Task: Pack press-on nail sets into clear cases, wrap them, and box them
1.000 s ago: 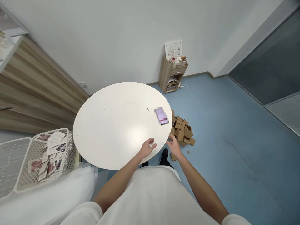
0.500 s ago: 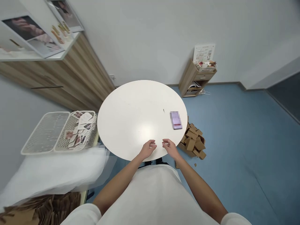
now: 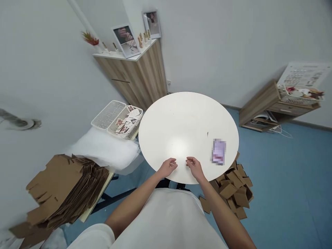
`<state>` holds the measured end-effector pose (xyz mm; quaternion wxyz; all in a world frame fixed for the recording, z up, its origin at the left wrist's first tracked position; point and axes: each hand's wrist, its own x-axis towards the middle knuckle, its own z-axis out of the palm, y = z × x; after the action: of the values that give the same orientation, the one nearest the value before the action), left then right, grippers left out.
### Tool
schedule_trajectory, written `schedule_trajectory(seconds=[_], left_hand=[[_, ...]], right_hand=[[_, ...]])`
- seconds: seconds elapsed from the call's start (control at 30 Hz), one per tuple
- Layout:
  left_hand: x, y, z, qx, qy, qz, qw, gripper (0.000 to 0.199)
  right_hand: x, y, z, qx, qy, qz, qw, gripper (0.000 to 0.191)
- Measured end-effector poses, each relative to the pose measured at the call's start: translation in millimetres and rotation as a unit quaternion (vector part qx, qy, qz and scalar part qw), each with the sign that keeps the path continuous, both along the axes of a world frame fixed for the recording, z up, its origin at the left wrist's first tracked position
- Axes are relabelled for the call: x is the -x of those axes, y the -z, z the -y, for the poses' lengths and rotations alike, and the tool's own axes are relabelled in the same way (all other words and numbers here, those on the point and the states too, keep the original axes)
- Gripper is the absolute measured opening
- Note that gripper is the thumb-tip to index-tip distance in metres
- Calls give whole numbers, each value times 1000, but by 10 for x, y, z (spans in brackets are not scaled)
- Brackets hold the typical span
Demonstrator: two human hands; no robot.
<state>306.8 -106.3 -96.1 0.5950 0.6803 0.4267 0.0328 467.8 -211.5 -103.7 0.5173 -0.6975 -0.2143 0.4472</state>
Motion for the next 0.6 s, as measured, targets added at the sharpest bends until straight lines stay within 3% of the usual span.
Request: schedule_trajectory(seconds=[0.27, 0.43, 0.6], left_hand=[[294, -58, -270, -33, -86, 3, 996, 42], [640, -155, -560, -50, -152, 1, 987, 45], [1031, -109, -929, -49, -182, 10, 982, 48]], right_hand=[[164, -155, -480, 3, -106, 5, 994, 34], [403, -265, -839, -10, -158, 16, 987, 34], [674, -320, -1193, -4, -185, 21, 982, 34]])
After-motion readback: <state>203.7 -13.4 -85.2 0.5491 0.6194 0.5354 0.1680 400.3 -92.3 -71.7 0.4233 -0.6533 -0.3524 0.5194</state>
